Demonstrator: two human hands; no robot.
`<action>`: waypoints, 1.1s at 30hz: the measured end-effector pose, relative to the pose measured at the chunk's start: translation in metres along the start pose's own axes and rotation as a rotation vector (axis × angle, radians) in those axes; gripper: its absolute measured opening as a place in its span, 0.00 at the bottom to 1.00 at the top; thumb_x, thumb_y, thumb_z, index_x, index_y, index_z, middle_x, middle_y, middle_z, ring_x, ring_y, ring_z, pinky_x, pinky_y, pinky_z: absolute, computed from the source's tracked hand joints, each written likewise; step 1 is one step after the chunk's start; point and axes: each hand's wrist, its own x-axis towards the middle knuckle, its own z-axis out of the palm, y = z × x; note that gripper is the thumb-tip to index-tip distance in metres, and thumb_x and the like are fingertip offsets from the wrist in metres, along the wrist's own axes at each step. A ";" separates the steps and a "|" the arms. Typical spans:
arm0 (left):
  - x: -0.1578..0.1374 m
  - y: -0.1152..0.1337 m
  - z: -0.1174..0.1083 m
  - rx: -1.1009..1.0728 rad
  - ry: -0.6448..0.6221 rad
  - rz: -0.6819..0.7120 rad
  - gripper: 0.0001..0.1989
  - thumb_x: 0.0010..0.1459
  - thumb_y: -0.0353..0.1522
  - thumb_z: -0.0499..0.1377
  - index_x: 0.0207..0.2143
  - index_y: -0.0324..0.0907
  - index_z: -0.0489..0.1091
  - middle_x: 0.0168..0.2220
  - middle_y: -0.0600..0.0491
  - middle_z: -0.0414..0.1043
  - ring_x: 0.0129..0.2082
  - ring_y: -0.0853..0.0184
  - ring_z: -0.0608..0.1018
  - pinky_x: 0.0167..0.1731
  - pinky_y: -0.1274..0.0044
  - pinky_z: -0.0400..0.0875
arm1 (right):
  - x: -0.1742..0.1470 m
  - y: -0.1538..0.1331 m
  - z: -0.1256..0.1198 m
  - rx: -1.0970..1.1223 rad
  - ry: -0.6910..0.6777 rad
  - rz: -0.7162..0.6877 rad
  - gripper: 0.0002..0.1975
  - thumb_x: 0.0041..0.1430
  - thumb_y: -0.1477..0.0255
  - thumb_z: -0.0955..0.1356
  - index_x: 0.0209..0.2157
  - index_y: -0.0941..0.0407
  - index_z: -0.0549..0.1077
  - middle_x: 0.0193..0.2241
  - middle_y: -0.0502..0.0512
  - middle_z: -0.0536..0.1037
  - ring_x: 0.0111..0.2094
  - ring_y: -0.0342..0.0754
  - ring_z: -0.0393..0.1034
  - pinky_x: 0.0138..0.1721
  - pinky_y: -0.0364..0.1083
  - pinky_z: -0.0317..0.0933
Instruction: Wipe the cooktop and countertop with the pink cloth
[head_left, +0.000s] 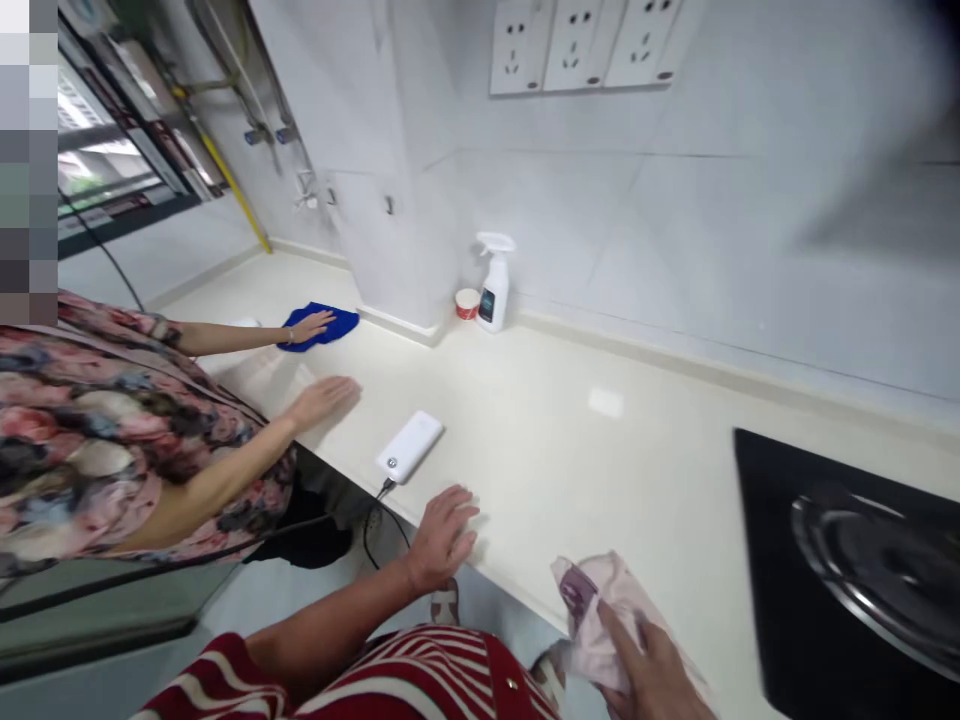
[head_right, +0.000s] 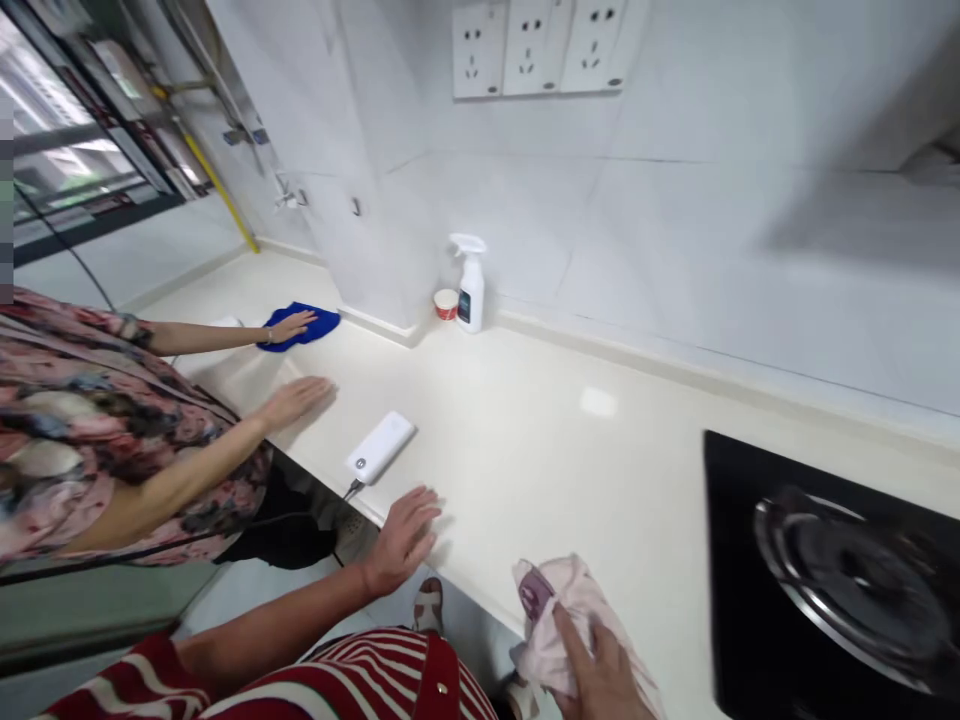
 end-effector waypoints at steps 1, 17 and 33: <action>-0.003 -0.001 -0.006 0.008 0.032 -0.017 0.18 0.66 0.31 0.55 0.57 0.44 0.65 0.59 0.43 0.68 0.66 0.57 0.64 0.61 0.59 0.66 | 0.010 -0.009 0.000 -0.005 -0.017 -0.014 0.35 0.58 0.73 0.67 0.66 0.46 0.61 0.59 0.63 0.65 0.58 0.59 0.65 0.48 0.54 0.70; 0.062 -0.083 -0.082 0.500 -0.259 -0.742 0.39 0.52 0.40 0.67 0.64 0.43 0.58 0.52 0.40 0.71 0.53 0.48 0.72 0.52 0.59 0.66 | 0.153 -0.252 -0.025 -0.030 -0.041 -0.478 0.42 0.47 0.67 0.78 0.63 0.53 0.64 0.52 0.65 0.72 0.48 0.60 0.67 0.45 0.57 0.66; 0.092 -0.056 -0.040 0.457 -0.339 -0.611 0.37 0.57 0.39 0.63 0.66 0.47 0.54 0.47 0.45 0.68 0.48 0.55 0.72 0.46 0.70 0.67 | 0.086 -0.154 -0.004 0.050 0.140 -0.238 0.42 0.44 0.62 0.80 0.61 0.44 0.66 0.56 0.63 0.70 0.52 0.62 0.63 0.50 0.59 0.56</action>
